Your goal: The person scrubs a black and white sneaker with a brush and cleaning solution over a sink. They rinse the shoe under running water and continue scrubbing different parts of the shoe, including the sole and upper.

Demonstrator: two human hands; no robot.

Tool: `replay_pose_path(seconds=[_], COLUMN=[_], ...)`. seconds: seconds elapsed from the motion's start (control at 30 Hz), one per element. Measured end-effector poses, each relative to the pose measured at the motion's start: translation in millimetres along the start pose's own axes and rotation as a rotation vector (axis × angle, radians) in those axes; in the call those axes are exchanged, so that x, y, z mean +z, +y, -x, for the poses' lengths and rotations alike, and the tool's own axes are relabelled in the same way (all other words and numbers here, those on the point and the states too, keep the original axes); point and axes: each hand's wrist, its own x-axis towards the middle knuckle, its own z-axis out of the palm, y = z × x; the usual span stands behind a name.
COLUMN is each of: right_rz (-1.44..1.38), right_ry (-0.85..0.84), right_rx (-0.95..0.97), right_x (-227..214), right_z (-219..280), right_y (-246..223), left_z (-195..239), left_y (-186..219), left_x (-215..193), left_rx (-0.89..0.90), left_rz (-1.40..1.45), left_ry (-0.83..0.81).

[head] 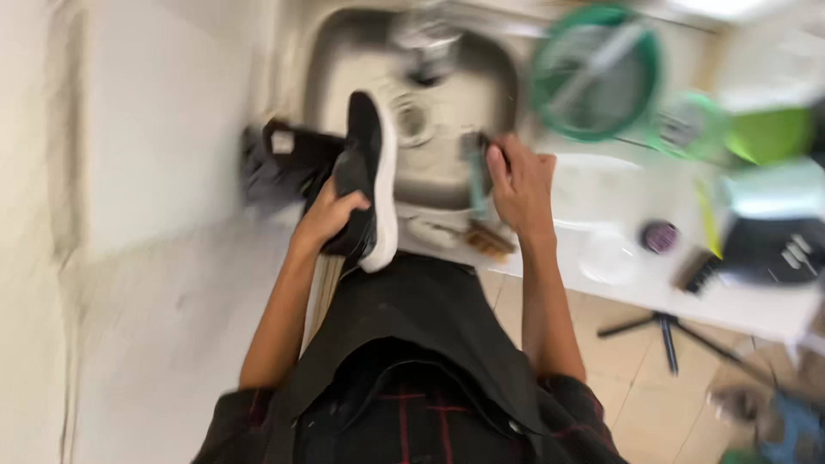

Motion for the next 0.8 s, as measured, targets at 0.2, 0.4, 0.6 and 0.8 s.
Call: replay_pose_path(seconds=[0.2, 0.4, 0.6, 0.8], right_rz=[0.265, 0.190, 0.272, 0.328], right_ry=[0.303, 0.413, 0.334, 0.552], right_rx=[-0.366, -0.360, -0.442, -0.315], right_x=[140, 212, 207, 250], right_z=[9, 6, 66, 36], right_y=[-62, -102, -105, -113], left_z=[49, 83, 68, 64], left_y=[-16, -23, -52, -54], left_x=[-26, -32, -46, -65], left_rx=[0.105, -0.111, -0.097, -0.250], left_rz=[0.004, -0.049, -0.038, -0.059], left_ry=[0.086, 0.099, 0.136, 0.026])
